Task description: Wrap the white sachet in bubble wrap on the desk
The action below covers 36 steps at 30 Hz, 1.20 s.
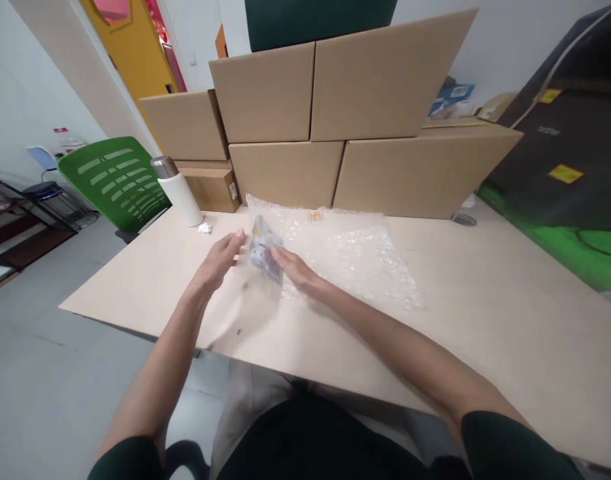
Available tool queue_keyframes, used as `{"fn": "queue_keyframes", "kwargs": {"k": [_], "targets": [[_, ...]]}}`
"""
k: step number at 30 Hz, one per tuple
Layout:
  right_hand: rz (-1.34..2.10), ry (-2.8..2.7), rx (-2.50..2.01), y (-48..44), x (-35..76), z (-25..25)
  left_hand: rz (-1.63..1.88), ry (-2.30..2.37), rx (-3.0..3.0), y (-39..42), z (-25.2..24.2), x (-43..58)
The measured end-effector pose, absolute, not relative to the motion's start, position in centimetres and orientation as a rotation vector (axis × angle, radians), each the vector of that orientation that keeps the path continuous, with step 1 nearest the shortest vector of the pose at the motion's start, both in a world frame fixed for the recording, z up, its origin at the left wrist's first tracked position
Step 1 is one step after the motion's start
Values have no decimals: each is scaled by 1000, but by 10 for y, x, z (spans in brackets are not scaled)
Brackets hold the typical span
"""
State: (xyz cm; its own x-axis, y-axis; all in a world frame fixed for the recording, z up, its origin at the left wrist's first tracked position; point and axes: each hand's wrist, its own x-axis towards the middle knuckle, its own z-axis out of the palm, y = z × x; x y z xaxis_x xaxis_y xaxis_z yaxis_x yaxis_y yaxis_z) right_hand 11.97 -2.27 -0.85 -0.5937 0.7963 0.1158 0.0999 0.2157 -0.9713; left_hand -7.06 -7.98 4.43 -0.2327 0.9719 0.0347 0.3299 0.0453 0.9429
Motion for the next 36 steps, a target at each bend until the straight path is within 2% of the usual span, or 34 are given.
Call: {"fn": "queue_keyframes", "kwargs": {"k": [3, 6, 12, 16, 19, 22, 24, 28, 32, 36], "targets": [[1779, -1460, -823, -18, 142, -9, 1156, 1471, 1421, -72, 48, -31], [1862, -1238, -884, -10, 166, -16, 1016, 1457, 1704, -58, 35, 9], [1371, -1473, -1223, 5, 220, -25, 342, 1809, 2143, -48, 11, 60], [908, -1791, -1262, 8, 224, -19, 218, 1846, 2224, -52, 12, 69], [674, -2222, -1266, 6, 209, -18, 459, 1948, 2019, -48, 10, 57], [669, -2279, -1300, 1, 197, -19, 1048, 1958, 1371, -42, 5, 35], [667, -2262, -1339, -3, 195, -20, 1218, 1790, 1039, -40, 2, 22], [910, -2080, -1394, -8, 204, -14, 1309, 1625, 978, -40, 8, 23], [1298, -1694, -1200, -8, 224, -6, 1415, 1378, 1224, -39, 23, 60], [1455, -1377, -1117, -7, 263, -5, 1247, 1238, 1627, -30, 24, 105]]}}
